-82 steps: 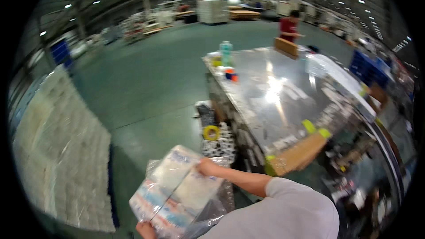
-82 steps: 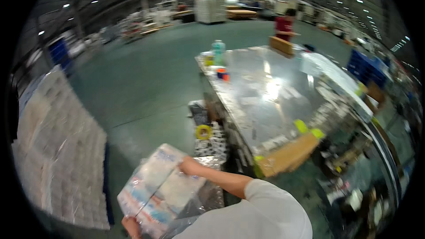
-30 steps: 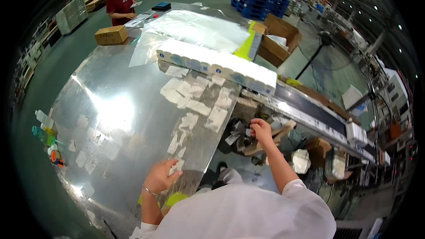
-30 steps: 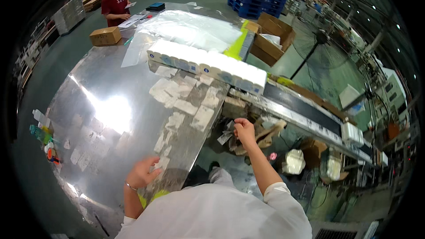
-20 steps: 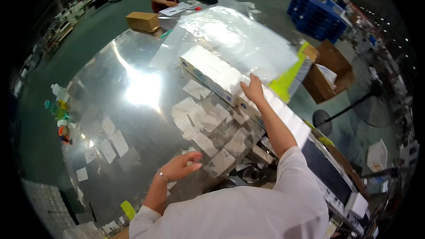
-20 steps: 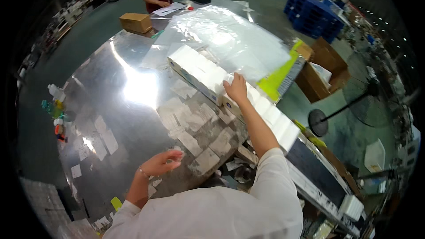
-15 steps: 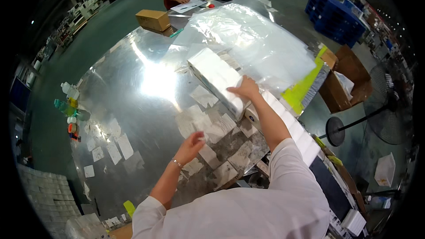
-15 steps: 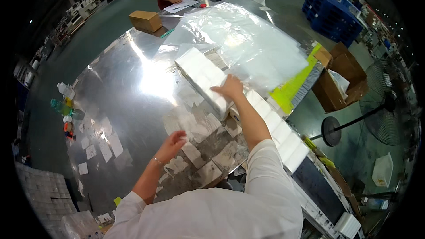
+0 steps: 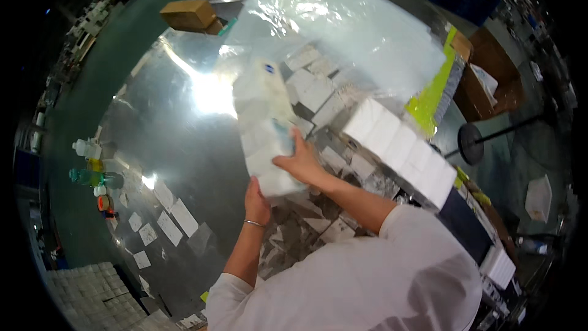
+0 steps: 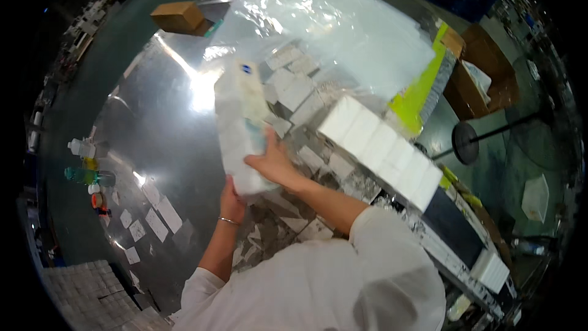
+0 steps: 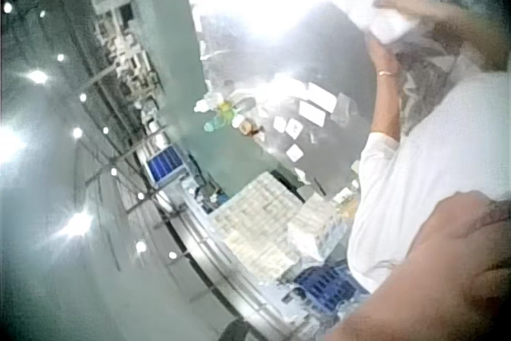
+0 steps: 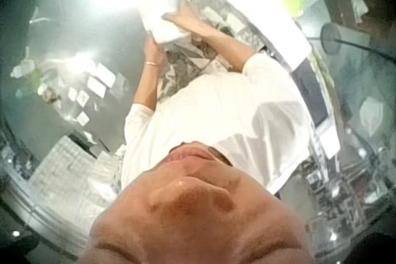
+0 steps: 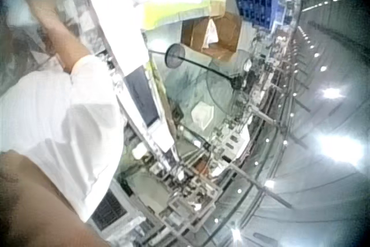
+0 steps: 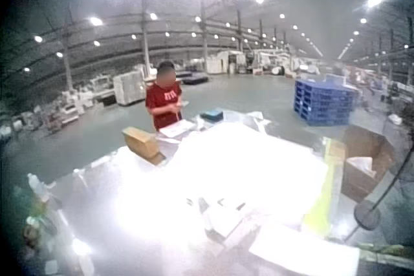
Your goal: The person places multi-packs of toilet paper into a large plastic bag, then uses a small blade to trim the plastic packaging of additional toilet paper packs before placing them onto a conveyor belt.
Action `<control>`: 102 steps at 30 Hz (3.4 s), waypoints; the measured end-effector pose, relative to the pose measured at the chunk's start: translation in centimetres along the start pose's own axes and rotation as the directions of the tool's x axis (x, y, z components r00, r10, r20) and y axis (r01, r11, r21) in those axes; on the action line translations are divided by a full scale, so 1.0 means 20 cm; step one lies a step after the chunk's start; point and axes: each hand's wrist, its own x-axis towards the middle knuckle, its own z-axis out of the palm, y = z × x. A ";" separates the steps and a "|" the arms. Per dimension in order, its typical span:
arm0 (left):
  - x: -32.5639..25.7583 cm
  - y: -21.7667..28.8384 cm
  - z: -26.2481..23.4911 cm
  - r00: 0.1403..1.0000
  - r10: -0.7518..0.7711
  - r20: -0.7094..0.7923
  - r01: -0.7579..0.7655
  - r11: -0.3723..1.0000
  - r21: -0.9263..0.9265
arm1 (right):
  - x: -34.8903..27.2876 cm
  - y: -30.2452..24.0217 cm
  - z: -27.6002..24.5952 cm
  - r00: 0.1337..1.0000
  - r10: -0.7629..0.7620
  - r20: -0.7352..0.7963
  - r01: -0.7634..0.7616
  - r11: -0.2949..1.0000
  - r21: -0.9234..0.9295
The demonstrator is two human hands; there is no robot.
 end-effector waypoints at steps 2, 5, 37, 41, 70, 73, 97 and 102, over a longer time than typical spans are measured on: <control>-0.03 -0.01 -0.04 0.997 0.068 0.024 -0.068 0.997 -0.033 | -0.05 -0.13 0.02 0.991 0.044 0.123 -0.024 0.988 -0.155; -0.05 -0.03 -0.10 0.990 0.129 -0.064 -0.137 0.981 -0.134 | -0.01 0.04 0.13 0.905 -0.362 0.222 0.388 0.918 -0.082; -0.34 0.09 0.42 0.969 -0.184 0.162 0.143 0.961 0.237 | 0.13 -0.33 -0.30 0.935 -0.178 0.305 0.327 0.763 -0.558; -0.38 0.48 0.37 0.882 0.435 0.178 -0.397 0.485 0.779 | 0.42 -0.30 -0.05 0.858 -0.186 0.479 0.418 0.794 -0.441; 0.07 0.70 0.45 0.353 0.815 0.459 -0.728 -0.069 0.682 | 0.40 -0.79 -0.58 0.646 -0.760 0.067 0.726 0.584 -0.363; -0.23 0.79 0.55 0.198 0.780 0.594 -0.884 -0.120 0.453 | -0.17 -0.79 -0.41 0.435 -0.792 0.429 0.885 0.464 -0.039; -2.01 1.13 -0.84 0.315 0.943 0.104 -0.392 0.030 0.920 | -0.96 -0.94 0.29 0.105 -0.994 0.041 0.847 0.068 -0.527; -1.99 0.88 -1.12 0.768 0.637 -0.059 -0.231 0.362 0.903 | -1.11 -0.90 0.46 0.445 -0.894 -0.052 0.894 0.447 -0.036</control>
